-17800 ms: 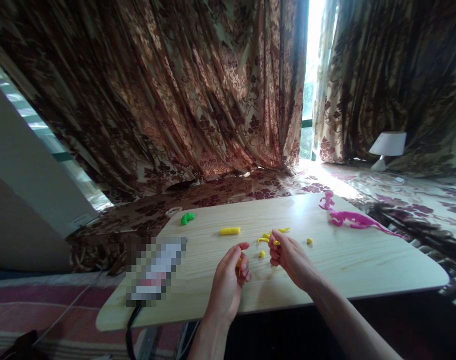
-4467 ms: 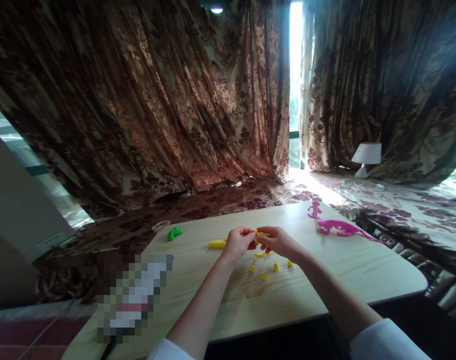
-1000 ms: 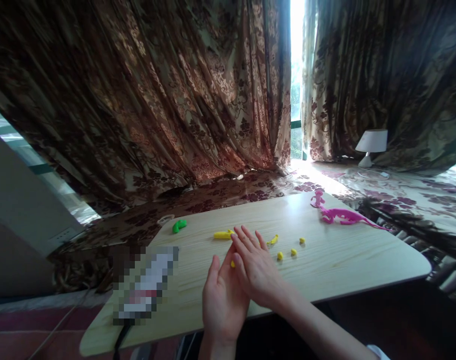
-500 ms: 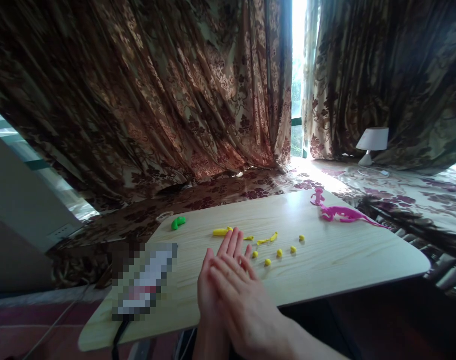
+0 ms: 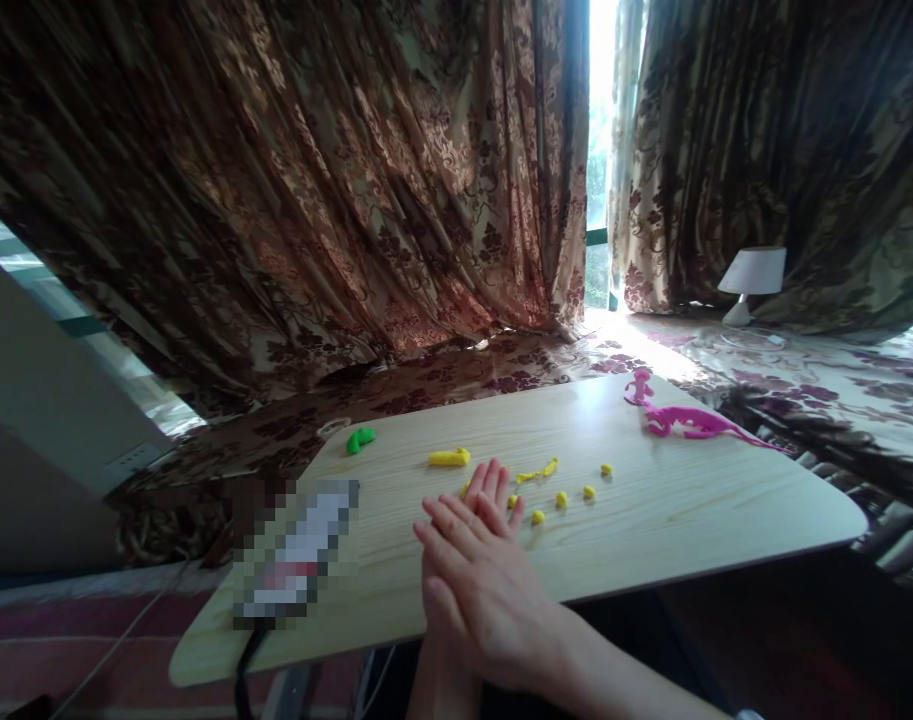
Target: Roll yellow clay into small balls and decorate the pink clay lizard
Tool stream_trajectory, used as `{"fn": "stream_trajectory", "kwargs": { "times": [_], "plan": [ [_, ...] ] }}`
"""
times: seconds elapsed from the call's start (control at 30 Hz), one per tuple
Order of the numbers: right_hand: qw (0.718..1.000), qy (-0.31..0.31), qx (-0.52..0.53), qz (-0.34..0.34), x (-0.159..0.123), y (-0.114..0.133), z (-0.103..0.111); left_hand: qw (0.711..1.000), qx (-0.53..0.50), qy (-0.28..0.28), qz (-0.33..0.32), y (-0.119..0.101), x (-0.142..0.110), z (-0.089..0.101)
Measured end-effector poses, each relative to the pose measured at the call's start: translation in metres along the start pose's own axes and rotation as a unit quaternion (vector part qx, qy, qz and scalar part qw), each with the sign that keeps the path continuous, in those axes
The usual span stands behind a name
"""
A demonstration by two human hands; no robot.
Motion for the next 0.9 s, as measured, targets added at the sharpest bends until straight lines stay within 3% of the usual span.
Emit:
{"fn": "stream_trajectory", "kwargs": {
  "times": [0.1, 0.17, 0.3, 0.37, 0.43, 0.53, 0.63, 0.77, 0.9],
  "plan": [
    [0.996, -0.029, -0.025, -0.079, 0.014, -0.028, 0.002, 0.994, -0.111, 0.009, 0.018, 0.009, -0.004, -0.003],
    [0.996, -0.024, -0.031, -0.078, 0.012, -0.033, 0.003, 0.979, -0.204, 0.004, 0.028, 0.007, -0.006, 0.003],
    [1.000, 0.005, -0.006, 0.024, -0.007, 0.004, -0.003, 0.968, -0.250, -0.015, 0.001, -0.007, -0.002, 0.014],
    [1.000, 0.005, 0.001, 0.028, -0.007, 0.014, -0.006, 0.969, -0.244, -0.021, -0.015, -0.007, 0.001, 0.012],
    [1.000, -0.013, -0.011, -0.025, 0.003, 0.002, -0.004, 0.971, -0.239, -0.024, -0.013, -0.002, 0.002, 0.005],
    [0.994, -0.019, -0.037, -0.104, 0.021, -0.040, 0.005, 0.971, -0.237, 0.005, 0.035, 0.006, 0.000, -0.008],
    [0.993, -0.006, -0.020, -0.117, 0.024, -0.074, 0.017, 0.963, -0.248, 0.028, 0.105, 0.009, 0.000, -0.012],
    [0.994, 0.043, 0.048, -0.089, 0.011, -0.083, 0.027, 0.950, -0.260, 0.015, 0.175, 0.016, 0.006, -0.006],
    [0.990, 0.083, 0.104, -0.054, 0.005, -0.079, 0.038, 0.949, -0.245, 0.022, 0.197, 0.013, 0.015, -0.007]
  ]
}}
Point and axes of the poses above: each hand's wrist, its own x-axis towards the middle knuckle, its own z-axis out of the back of the hand, y = z × x, the point moved 6 cm from there along x, towards the middle knuckle, and after that the axes turned 6 degrees about z, right-handed, at the moved point
